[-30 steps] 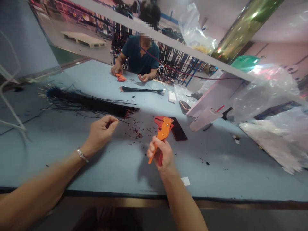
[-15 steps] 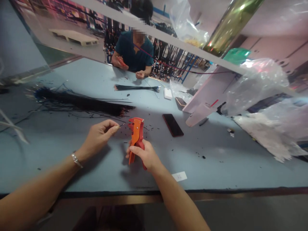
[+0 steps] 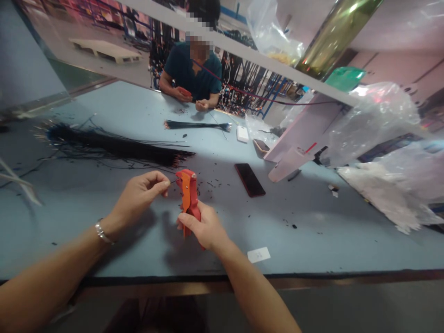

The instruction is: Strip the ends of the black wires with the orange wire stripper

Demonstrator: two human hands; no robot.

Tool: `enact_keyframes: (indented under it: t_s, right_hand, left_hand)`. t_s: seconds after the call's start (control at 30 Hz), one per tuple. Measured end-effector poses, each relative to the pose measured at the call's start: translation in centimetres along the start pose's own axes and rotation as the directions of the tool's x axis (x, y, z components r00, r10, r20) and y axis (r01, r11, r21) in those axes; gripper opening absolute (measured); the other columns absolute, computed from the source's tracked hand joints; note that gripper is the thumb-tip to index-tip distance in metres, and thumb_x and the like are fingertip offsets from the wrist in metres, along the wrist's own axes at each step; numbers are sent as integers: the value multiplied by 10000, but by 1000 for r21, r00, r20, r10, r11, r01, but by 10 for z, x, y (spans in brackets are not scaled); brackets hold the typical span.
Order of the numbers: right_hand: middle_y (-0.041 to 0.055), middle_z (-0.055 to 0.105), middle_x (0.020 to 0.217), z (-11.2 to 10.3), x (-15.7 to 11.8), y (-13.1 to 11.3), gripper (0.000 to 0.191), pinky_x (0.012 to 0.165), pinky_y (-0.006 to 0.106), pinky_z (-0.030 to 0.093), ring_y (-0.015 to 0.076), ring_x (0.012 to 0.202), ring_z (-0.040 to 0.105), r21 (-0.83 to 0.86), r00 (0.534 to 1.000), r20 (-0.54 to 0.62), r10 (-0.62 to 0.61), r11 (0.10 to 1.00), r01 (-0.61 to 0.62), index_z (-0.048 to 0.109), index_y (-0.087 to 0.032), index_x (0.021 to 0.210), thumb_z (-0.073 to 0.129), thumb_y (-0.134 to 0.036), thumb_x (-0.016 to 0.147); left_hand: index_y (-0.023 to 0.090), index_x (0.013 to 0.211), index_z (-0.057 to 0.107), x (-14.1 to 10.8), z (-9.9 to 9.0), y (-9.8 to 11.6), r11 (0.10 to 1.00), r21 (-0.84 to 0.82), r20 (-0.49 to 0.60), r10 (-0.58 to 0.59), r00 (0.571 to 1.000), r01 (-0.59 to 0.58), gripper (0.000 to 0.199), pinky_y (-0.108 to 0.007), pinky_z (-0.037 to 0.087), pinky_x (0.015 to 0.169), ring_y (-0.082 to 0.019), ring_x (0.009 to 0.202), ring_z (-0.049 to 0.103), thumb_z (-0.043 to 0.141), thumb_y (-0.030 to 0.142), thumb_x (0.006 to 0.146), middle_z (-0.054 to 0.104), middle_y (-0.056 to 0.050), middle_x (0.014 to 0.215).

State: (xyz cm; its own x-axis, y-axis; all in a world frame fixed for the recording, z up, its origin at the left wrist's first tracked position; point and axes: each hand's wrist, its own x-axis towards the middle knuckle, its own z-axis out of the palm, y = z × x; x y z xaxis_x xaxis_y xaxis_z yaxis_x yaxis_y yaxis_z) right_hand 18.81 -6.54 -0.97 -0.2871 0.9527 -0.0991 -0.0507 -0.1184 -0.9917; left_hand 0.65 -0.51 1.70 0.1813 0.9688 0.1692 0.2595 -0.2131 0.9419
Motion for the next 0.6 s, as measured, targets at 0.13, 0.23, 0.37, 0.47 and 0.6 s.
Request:
enact_keyframes:
  t_s: [0.13, 0.23, 0.37, 0.47, 0.6]
  right_hand:
    - [40, 631, 766, 3, 0, -1, 361, 595, 299, 509, 181, 679, 626, -4, 1000, 2, -20, 1000, 20, 548, -156, 974, 660, -455, 806]
    - [41, 637, 772, 3, 1, 1, 366, 567, 293, 507, 182, 666, 629, 51, 1000, -10, -16, 999, 17, 540, -157, 990, 656, -452, 807]
    - [41, 639, 788, 2, 3, 4, 351, 580, 305, 521, 185, 670, 639, 75, 999, -27, -25, 997, 27, 545, -161, 953, 663, -454, 800]
    - [42, 638, 787, 1, 4, 3, 336, 585, 312, 519, 189, 670, 643, 55, 999, -29, -20, 998, 22, 546, -160, 946, 655, -443, 800]
    - [25, 628, 754, 4, 4, 0, 323, 577, 310, 513, 176, 631, 629, 20, 999, -33, -13, 1000, 14, 540, -167, 980, 642, -417, 803]
  left_hand:
    - [178, 619, 516, -1, 1, 2, 997, -78, 46, -6, 999, 10, 196, -231, 366, 542, -112, 555, 440, 575, 309, 752, 485, 37, 570]
    - [172, 637, 526, -3, 2, 2, 996, -84, 80, -12, 997, 19, 198, -229, 345, 523, -106, 543, 423, 577, 330, 745, 479, 41, 568]
    - [165, 642, 537, -5, 6, 4, 997, -22, 122, -71, 990, 74, 198, -229, 326, 518, -103, 531, 419, 553, 337, 738, 489, 38, 555]
    - [164, 632, 531, -6, 7, 6, 994, 3, 136, -109, 985, 109, 198, -229, 323, 524, -102, 532, 414, 545, 337, 729, 489, 39, 551]
    - [165, 629, 525, -5, 8, 6, 995, -16, 153, -97, 983, 101, 197, -232, 335, 540, -104, 542, 424, 538, 338, 722, 492, 39, 557]
